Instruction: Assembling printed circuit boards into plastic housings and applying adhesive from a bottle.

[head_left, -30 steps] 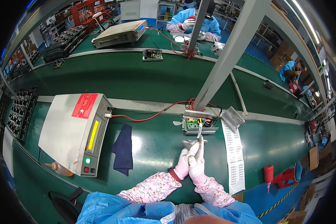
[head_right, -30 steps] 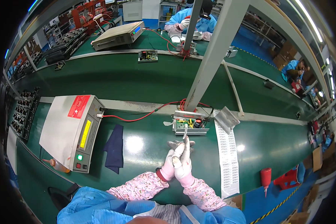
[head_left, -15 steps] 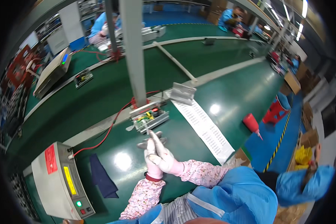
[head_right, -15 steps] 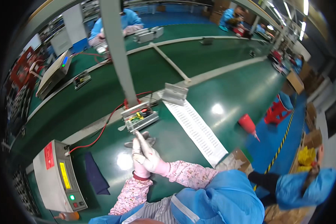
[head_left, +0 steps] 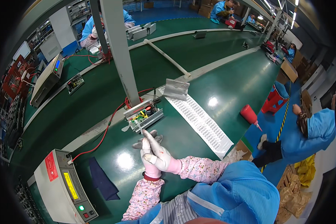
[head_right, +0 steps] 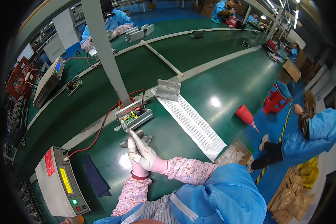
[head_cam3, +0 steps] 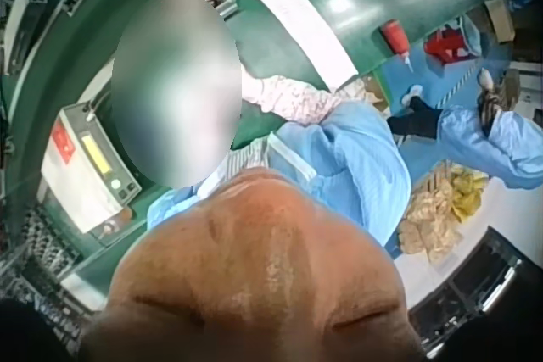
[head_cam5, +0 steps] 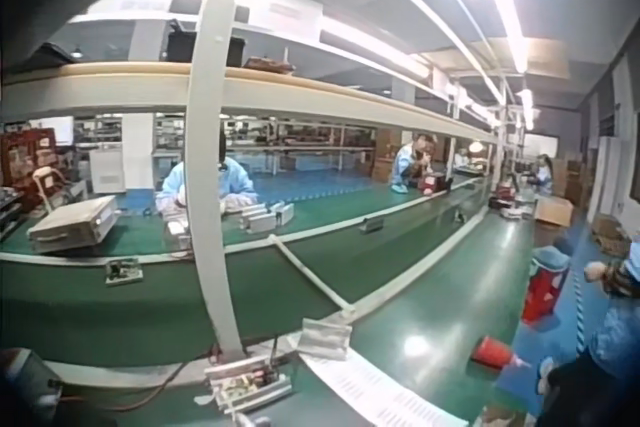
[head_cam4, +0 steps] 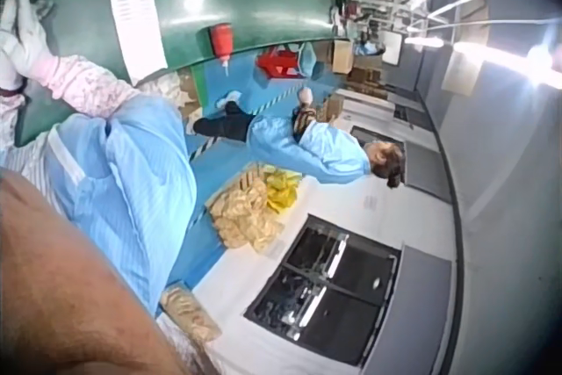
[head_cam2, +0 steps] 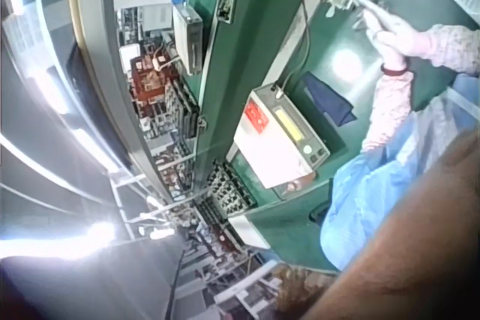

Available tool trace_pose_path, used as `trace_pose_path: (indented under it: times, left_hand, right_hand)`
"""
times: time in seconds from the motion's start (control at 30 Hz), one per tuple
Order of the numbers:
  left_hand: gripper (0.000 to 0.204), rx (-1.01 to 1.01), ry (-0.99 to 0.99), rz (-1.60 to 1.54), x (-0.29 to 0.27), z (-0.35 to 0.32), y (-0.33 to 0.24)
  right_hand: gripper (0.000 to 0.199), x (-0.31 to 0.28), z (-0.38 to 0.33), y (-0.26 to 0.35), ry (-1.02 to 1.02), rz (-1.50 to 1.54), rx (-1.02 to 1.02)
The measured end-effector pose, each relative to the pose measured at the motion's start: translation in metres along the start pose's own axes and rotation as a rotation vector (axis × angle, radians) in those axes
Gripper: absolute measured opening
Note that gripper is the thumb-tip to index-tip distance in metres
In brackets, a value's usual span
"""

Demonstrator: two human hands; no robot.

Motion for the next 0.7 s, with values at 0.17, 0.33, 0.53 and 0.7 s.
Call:
trace_pose_path:
  times: [0.17,0.33,0.53,0.7]
  left_hand:
    - [0.059,0.074,-0.06,0.107,-0.006,0.005,-0.016]
    - [0.059,0.149,-0.111,0.223,-0.005,0.008,-0.03]
    - [0.056,0.123,-0.186,0.25,-0.011,0.012,-0.036]
    - [0.053,0.1,-0.232,0.221,-0.015,0.011,-0.03]
  right_hand:
    - [0.079,0.0,0.0,0.006,-0.041,-0.025,-0.057]
    - [0.08,0.0,0.002,0.006,0.009,0.08,-0.015]
    - [0.08,-0.001,0.002,0.004,0.0,0.078,-0.008]
    - [0.08,0.002,0.002,-0.001,-0.007,0.119,-0.014]
Point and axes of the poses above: each hand's wrist, its own z-axis towards the middle knuckle, its own x-axis out of the palm, y = z × x, the point moved 7 cm from there along z, towards the middle knuckle, and after that the axes turned 8 degrees about x, right-handed, at the moved point
